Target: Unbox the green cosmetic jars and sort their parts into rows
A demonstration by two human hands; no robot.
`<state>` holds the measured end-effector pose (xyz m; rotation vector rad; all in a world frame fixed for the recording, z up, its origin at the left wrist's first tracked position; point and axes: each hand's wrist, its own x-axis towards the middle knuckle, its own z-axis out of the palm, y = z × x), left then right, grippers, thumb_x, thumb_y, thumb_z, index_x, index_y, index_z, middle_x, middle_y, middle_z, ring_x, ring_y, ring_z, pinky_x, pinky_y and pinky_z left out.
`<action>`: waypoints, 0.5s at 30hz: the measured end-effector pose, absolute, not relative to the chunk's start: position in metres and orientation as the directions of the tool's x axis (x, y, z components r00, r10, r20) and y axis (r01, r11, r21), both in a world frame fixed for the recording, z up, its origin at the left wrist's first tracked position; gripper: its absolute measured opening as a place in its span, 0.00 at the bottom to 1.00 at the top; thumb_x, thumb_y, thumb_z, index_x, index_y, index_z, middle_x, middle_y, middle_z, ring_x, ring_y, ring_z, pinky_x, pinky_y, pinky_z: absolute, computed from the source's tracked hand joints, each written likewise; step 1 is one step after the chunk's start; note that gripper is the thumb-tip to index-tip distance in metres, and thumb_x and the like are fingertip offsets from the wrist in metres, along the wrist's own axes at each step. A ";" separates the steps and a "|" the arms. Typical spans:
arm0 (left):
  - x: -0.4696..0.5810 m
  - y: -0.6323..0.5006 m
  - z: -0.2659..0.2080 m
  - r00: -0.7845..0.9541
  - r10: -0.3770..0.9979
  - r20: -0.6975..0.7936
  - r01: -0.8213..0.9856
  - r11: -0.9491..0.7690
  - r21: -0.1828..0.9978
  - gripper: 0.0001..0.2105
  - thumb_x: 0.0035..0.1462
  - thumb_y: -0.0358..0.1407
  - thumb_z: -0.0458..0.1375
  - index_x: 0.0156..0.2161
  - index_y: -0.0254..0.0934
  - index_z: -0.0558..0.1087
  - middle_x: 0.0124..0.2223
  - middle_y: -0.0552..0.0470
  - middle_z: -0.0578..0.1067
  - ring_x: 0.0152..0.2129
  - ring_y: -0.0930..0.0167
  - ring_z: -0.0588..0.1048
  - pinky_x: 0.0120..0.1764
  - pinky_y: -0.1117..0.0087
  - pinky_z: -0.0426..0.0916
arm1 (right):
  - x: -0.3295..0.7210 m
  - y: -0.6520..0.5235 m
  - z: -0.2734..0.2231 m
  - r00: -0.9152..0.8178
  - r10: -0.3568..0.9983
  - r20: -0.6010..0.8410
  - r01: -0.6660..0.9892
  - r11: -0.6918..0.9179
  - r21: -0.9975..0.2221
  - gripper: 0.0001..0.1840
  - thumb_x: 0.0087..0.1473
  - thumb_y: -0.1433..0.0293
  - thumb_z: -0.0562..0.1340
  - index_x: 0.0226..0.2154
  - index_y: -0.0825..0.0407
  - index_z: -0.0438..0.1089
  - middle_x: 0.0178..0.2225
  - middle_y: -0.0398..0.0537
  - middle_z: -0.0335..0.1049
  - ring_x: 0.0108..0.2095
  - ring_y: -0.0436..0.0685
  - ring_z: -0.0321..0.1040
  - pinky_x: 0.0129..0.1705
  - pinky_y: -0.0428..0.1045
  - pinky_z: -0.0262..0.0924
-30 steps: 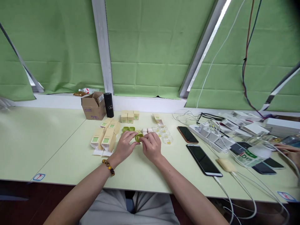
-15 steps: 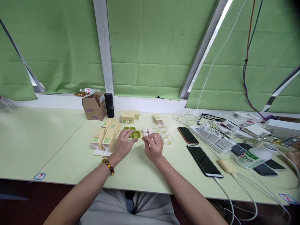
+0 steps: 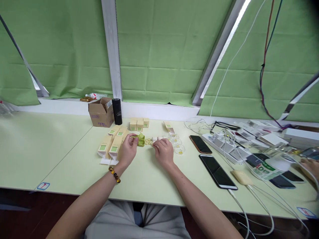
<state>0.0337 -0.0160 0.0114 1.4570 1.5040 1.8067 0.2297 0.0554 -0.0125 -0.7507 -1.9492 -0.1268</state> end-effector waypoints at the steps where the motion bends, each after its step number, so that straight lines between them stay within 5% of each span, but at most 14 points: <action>1: 0.033 -0.014 0.011 -0.409 0.822 0.397 0.220 -0.333 0.917 0.19 0.66 0.54 0.57 0.48 0.39 0.71 0.39 0.48 0.82 0.34 0.68 0.80 0.34 0.70 0.71 | 0.229 0.057 -0.014 -0.334 0.454 0.826 0.570 0.795 -0.206 0.10 0.61 0.78 0.62 0.34 0.47 0.74 0.32 0.47 0.77 0.41 0.62 0.64 0.40 0.56 0.58; 8: 0.035 -0.015 0.018 -0.266 0.952 0.150 -0.356 -0.242 0.903 0.22 0.67 0.53 0.57 0.45 0.31 0.72 0.40 0.35 0.83 0.30 0.68 0.79 0.34 0.67 0.70 | 0.222 0.065 -0.026 -0.425 0.451 0.785 0.615 0.780 -0.115 0.11 0.57 0.81 0.64 0.33 0.48 0.75 0.38 0.49 0.75 0.47 0.63 0.61 0.44 0.57 0.56; 15: 0.033 -0.015 0.018 -0.302 0.947 0.108 -0.403 -0.230 0.886 0.22 0.66 0.53 0.58 0.44 0.31 0.72 0.40 0.34 0.83 0.29 0.67 0.80 0.32 0.66 0.69 | 0.221 0.068 -0.033 -0.432 0.526 0.733 0.682 0.722 -0.116 0.10 0.56 0.80 0.63 0.32 0.49 0.77 0.40 0.51 0.73 0.49 0.64 0.59 0.47 0.57 0.55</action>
